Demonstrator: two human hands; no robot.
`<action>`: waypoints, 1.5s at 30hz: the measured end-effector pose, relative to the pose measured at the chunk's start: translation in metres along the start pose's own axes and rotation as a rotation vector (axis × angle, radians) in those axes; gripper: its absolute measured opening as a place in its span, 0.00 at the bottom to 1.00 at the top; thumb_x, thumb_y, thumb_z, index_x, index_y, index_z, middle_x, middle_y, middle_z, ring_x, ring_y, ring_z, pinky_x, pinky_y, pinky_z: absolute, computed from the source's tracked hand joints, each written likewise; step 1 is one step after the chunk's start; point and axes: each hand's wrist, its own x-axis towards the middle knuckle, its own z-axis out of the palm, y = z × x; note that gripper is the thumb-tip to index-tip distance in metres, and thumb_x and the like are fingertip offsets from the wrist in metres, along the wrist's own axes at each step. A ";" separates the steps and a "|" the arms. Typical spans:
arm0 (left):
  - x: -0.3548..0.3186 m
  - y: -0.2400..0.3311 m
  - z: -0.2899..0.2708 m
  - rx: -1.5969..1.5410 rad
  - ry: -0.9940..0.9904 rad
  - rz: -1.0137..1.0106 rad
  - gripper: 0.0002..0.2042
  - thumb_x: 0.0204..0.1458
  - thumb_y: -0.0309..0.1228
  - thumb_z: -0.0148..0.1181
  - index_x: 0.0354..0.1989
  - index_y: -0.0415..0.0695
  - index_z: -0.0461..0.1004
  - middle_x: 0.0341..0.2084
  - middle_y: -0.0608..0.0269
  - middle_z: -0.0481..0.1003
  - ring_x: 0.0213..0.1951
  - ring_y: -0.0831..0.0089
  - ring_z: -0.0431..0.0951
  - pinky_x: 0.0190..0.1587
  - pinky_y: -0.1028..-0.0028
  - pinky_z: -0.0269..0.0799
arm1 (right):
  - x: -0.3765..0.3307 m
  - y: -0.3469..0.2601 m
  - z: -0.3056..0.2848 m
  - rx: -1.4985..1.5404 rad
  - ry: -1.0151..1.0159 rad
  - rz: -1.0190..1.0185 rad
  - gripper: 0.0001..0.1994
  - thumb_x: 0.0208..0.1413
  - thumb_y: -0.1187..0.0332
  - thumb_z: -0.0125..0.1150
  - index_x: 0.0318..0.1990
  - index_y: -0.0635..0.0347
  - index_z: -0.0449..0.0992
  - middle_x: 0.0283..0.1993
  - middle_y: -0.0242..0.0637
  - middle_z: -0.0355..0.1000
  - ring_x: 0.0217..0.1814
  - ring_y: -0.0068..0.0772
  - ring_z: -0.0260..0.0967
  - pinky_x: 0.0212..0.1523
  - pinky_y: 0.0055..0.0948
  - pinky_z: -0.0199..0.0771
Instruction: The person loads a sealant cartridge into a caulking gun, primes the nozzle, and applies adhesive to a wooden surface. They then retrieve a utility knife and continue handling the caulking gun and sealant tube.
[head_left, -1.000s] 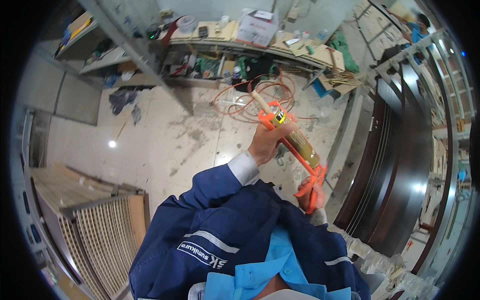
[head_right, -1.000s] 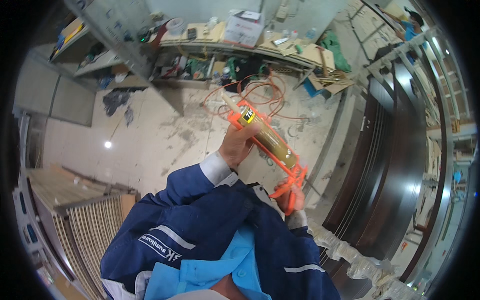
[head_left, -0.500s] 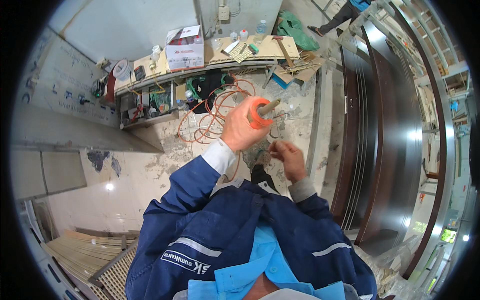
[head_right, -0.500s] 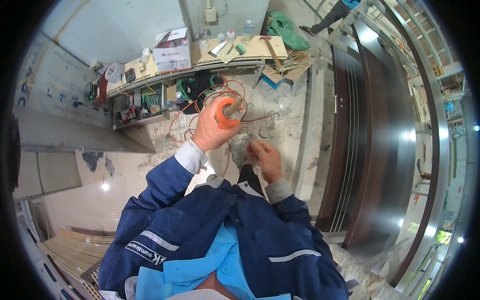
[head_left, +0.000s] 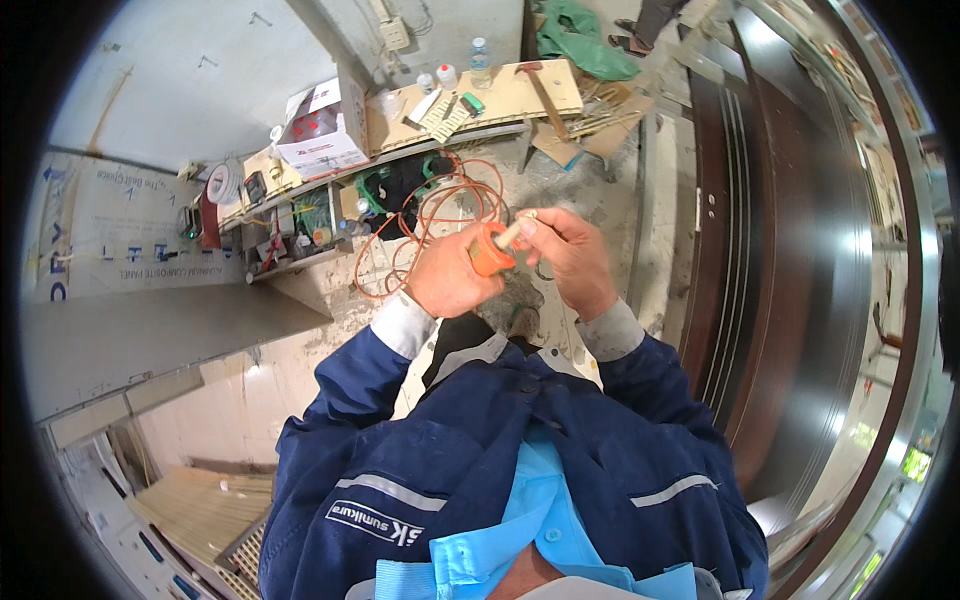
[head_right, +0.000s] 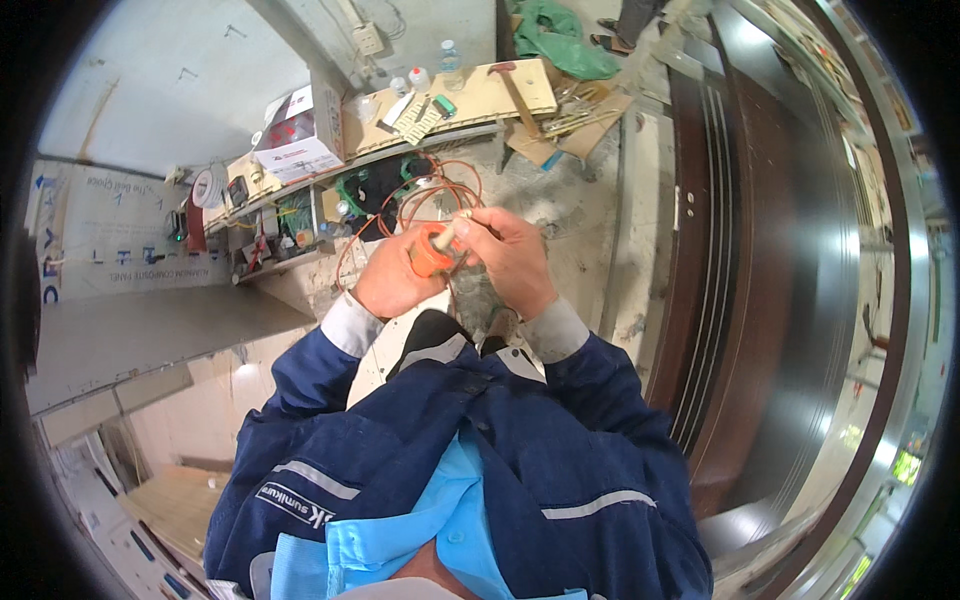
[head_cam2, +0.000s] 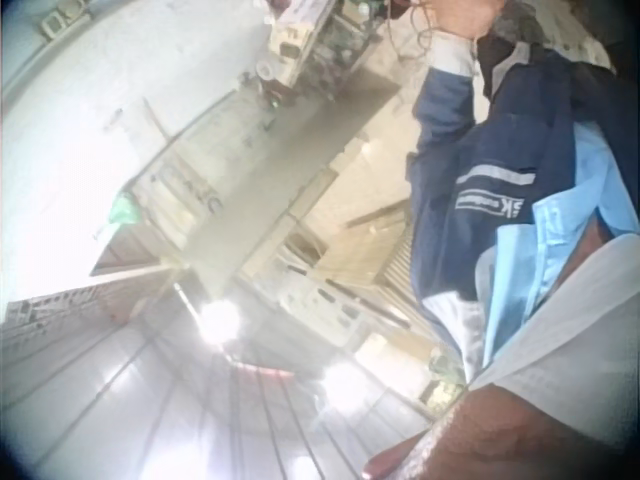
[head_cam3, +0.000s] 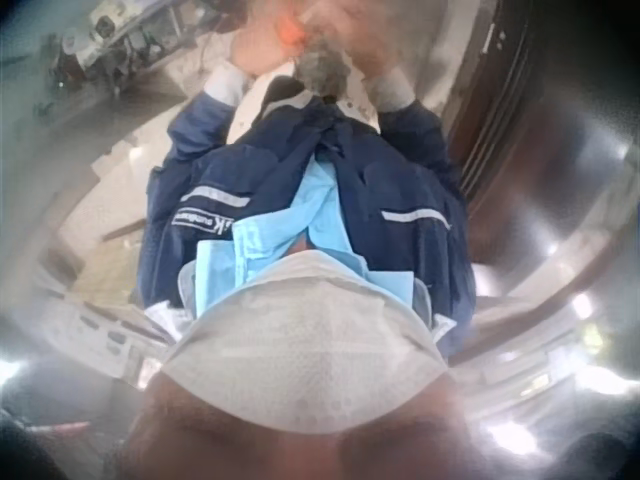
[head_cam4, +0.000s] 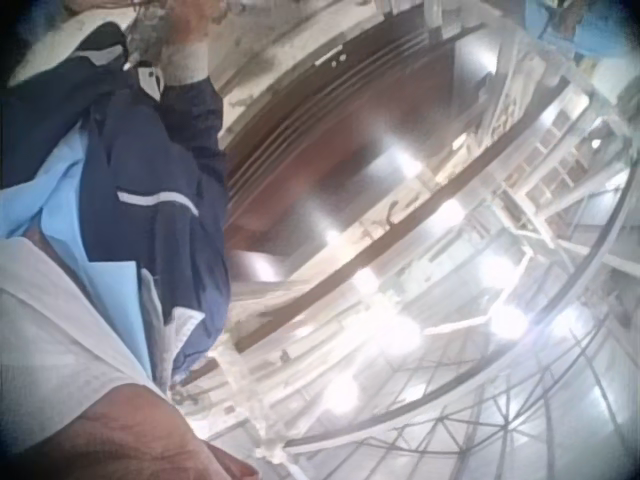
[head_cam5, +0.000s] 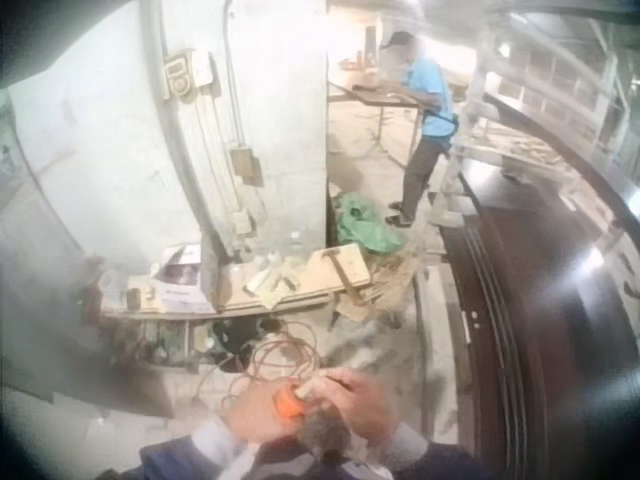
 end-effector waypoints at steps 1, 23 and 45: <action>0.004 -0.002 0.002 -0.005 0.006 -0.021 0.24 0.40 0.34 0.65 0.50 0.48 0.73 0.36 0.51 0.80 0.40 0.48 0.80 0.44 0.59 0.76 | 0.009 0.005 -0.004 0.026 -0.007 0.056 0.11 0.63 0.68 0.60 0.46 0.67 0.80 0.36 0.32 0.77 0.34 0.18 0.70 0.34 0.19 0.70; 0.184 -0.123 -0.067 -0.142 0.215 -0.422 0.19 0.45 0.36 0.67 0.47 0.47 0.75 0.38 0.53 0.80 0.41 0.51 0.81 0.45 0.60 0.76 | 0.275 0.105 -0.137 -0.355 0.208 0.385 0.14 0.64 0.59 0.59 0.37 0.64 0.77 0.28 0.33 0.73 0.25 0.21 0.66 0.27 0.24 0.67; 0.182 -0.151 -0.094 -0.341 0.571 -0.570 0.21 0.43 0.33 0.70 0.48 0.41 0.76 0.36 0.58 0.80 0.38 0.67 0.80 0.46 0.67 0.75 | 0.335 0.207 -0.244 -1.159 -0.507 0.596 0.28 0.59 0.45 0.60 0.49 0.66 0.79 0.45 0.50 0.78 0.46 0.44 0.76 0.51 0.39 0.74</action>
